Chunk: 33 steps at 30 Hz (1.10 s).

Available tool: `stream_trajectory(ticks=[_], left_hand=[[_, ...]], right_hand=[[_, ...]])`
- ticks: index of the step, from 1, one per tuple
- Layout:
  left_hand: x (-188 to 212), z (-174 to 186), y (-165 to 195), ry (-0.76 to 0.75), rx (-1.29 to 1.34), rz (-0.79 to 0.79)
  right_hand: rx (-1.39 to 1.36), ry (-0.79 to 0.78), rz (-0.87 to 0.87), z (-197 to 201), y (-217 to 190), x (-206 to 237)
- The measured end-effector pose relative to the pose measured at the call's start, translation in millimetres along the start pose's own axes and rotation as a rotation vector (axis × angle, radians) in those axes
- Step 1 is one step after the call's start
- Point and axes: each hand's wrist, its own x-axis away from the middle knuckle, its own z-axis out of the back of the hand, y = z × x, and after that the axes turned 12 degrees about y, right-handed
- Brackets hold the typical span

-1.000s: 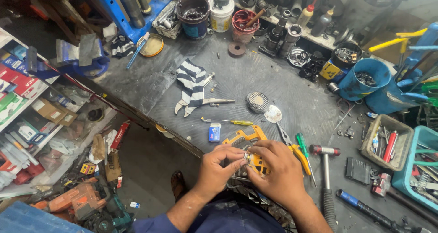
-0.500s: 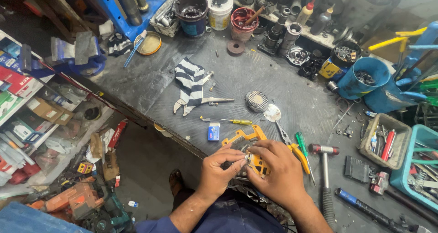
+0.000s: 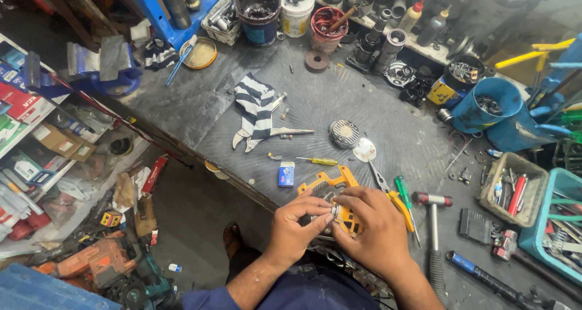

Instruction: The person assembles a small mechanical component by inserting a pin into a yellow housing, then uses sandpaper to smooth the pin and a screwdriver to adjust the assembly. The person repeatedly checks fit and alignment while working at a cluttered workbench.

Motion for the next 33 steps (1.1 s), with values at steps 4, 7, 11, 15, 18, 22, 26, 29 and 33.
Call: stream_trajectory(ticks=[4, 7, 11, 15, 18, 22, 26, 29, 33], left_hand=[[-1.7, 0.1, 2.7, -0.011, 0.005, 0.017], [-3.8, 1.1, 5.3, -0.029, -0.014, 0.050], [-3.9, 2.3, 8.3, -0.060, -0.014, 0.022], [-2.9, 5.2, 11.3, -0.101, -0.002, 0.060], [-7.0, 9.9, 13.7, -0.182, 0.031, 0.084], [-17.0, 16.2, 16.2, -0.306, 0.053, 0.066], [-23.4, 17.3, 14.0, -0.346, 0.041, 0.178], [-26.9, 19.2, 7.3, -0.389, 0.016, 0.146], [-38.5, 27.0, 0.0, -0.515, -0.001, 0.090]], right_hand=[[0.005, 0.002, 0.000, -0.1, 0.6, -0.7], [0.010, 0.002, 0.000, -0.4, 1.0, -0.3], [0.022, 0.013, -0.004, -1.7, 0.1, 0.4], [0.017, 0.002, -0.003, 1.2, -1.1, -1.2], [0.018, -0.021, 0.005, 7.5, 0.4, -5.8], [0.069, -0.004, 0.111, 11.4, 3.6, -10.5], [0.048, 0.031, 0.076, 8.8, 4.1, -3.0], [0.060, 0.059, 0.089, 6.9, 7.4, 4.2], [0.017, 0.119, 0.131, 8.5, 16.2, 8.5]])
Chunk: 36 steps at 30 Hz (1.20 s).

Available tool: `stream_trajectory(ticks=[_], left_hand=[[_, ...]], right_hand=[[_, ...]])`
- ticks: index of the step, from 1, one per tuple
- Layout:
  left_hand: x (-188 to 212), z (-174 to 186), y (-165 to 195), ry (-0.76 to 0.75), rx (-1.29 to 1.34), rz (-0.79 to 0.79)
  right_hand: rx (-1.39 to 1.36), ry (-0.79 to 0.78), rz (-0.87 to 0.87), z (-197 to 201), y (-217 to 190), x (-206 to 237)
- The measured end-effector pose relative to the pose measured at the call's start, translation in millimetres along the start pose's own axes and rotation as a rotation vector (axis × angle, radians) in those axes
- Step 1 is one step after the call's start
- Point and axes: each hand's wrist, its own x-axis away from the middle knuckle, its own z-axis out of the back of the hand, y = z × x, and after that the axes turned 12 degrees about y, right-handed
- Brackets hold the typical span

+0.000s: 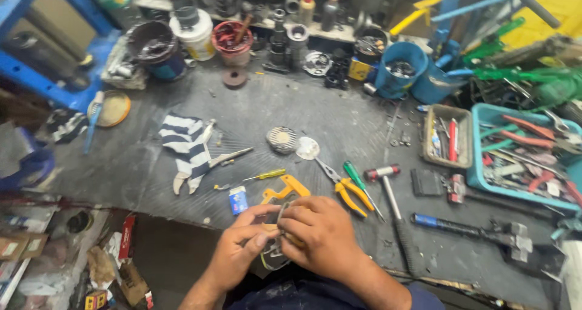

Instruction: The person assembles a small mechanical component by inserting a pin into a yellow housing, then uses sandpaper to smooth the pin and a screwdriver to adjust the assembly. The person repeatedly checks fit and alignment while working at a cluttered workbench.

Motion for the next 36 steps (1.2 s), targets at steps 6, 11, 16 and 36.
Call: stream_trajectory(ticks=[6, 11, 16, 36], left_hand=[[-86.5, 8.4, 12.6, 0.254, 0.004, -0.194], [-205.0, -56.8, 6.2, -0.247, -0.765, -0.711], [-232.0, -117.1, -10.7, -0.685, -0.871, -1.163], [-222.2, -40.9, -2.8, -0.357, -0.871, -0.471]], right_hand=[[-0.029, 0.056, -0.005, -2.9, 3.4, 3.4], [-0.014, 0.061, -0.014, -3.7, 3.0, 4.5], [-0.006, 0.037, -0.017, 0.2, 1.4, 3.8], [0.061, -0.002, -0.076, -11.2, -2.6, -5.3]])
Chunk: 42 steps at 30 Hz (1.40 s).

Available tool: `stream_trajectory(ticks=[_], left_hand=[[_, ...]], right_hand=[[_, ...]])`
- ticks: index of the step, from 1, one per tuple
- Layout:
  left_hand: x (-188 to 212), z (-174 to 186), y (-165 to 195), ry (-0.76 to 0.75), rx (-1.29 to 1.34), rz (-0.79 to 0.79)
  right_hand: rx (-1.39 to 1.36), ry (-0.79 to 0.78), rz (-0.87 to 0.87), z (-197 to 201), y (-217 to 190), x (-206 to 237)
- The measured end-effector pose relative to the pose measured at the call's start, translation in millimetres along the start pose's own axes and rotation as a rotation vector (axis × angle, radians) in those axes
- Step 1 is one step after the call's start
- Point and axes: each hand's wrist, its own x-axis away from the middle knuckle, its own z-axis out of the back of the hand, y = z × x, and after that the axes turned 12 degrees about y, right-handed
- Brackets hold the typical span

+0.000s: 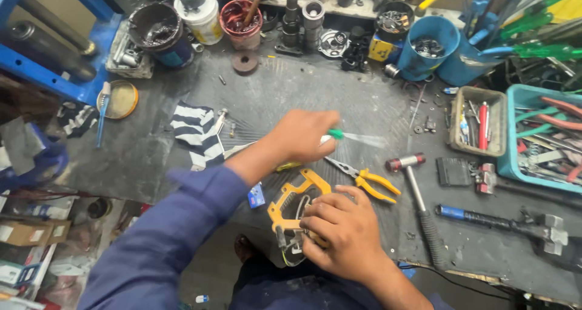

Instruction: The person assembles a small mechanical component by inserting a pin into a yellow housing, then uses sandpaper to smooth the pin and a screwdriver to adjust the assembly. The person repeatedly checks fit and alignment while working at a cluttered workbench.

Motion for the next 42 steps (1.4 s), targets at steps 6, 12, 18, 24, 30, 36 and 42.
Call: stream_trajectory(ticks=[6, 12, 18, 24, 30, 36, 42], left_hand=[[96.8, 15.9, 35.4, 0.398, 0.862, 0.298], [115.0, 34.9, 86.6, 0.505, 0.869, 0.383], [97.0, 52.2, 105.2, 0.595, 0.519, 0.188], [74.8, 45.3, 118.4, 0.404, 0.412, -0.043], [76.6, 38.3, 122.0, 0.388, 0.432, -0.087], [75.7, 85.4, 149.9, 0.668, 0.712, -0.087], [88.8, 188.4, 183.2, 0.699, 0.263, 0.026]], right_hand=[[0.024, 0.013, -0.002, -5.6, 2.2, -0.2], [0.058, 0.036, 0.028, -8.7, -1.8, -1.2], [0.109, 0.034, 0.088, -10.2, -2.0, 4.3], [0.073, 0.014, 0.092, -11.1, 6.6, 15.4], [0.066, 0.012, 0.094, -13.9, 11.4, 21.5], [0.085, -0.048, 0.065, -6.8, 9.3, 14.1], [0.042, 0.030, 0.116, 3.1, -1.1, 7.9]])
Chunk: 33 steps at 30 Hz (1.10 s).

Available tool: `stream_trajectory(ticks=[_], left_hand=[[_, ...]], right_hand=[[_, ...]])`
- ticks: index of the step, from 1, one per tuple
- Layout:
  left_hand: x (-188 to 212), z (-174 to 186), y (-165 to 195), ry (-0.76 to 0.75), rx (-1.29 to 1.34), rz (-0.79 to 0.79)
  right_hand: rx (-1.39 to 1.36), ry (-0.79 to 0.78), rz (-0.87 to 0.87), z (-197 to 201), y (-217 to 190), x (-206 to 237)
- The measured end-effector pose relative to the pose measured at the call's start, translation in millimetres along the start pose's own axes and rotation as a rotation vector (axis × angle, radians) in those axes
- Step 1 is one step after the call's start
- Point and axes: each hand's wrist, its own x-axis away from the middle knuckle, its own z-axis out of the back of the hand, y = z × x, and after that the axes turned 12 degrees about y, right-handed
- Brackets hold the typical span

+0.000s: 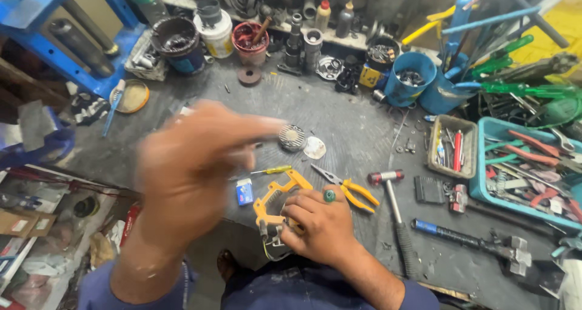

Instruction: The person assembles a small mechanical component by inserting a pin into a yellow housing, then uses sandpaper to smooth the pin and a screwdriver to adjust the assembly. The person repeatedly checks fit and alignment while working at a cluttered workbench.

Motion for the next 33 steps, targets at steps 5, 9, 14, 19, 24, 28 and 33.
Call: stream_trajectory(ticks=[5, 9, 14, 19, 24, 28, 33], left_hand=[[8.2, -23.5, -12.1, -0.410, -0.427, -0.337], [29.2, -31.6, -25.0, -0.499, -0.516, -0.396], [29.3, -41.1, -21.6, -0.498, -0.634, -0.557], [18.0, -51.5, -12.3, -0.555, -0.665, -0.627], [9.9, -61.9, -4.6, -0.577, -0.723, -0.666], [8.0, -75.9, 6.9, -0.653, -0.827, -0.748], [6.6, -91.4, 15.4, -0.744, -0.830, -0.828]], right_hand=[[-0.008, 0.015, -0.003, -0.2, -2.7, -2.0], [-0.007, 0.026, -0.002, 0.5, -2.5, -0.3], [-0.034, 0.022, -0.010, 0.6, -0.3, 1.5], [-0.015, 0.030, 0.015, -0.1, 5.0, 5.1], [-0.006, -0.006, 0.000, 2.1, 8.3, 9.2], [0.014, -0.050, -0.050, 5.3, 7.9, 6.9], [0.011, -0.125, -0.136, 9.1, 4.6, 2.0]])
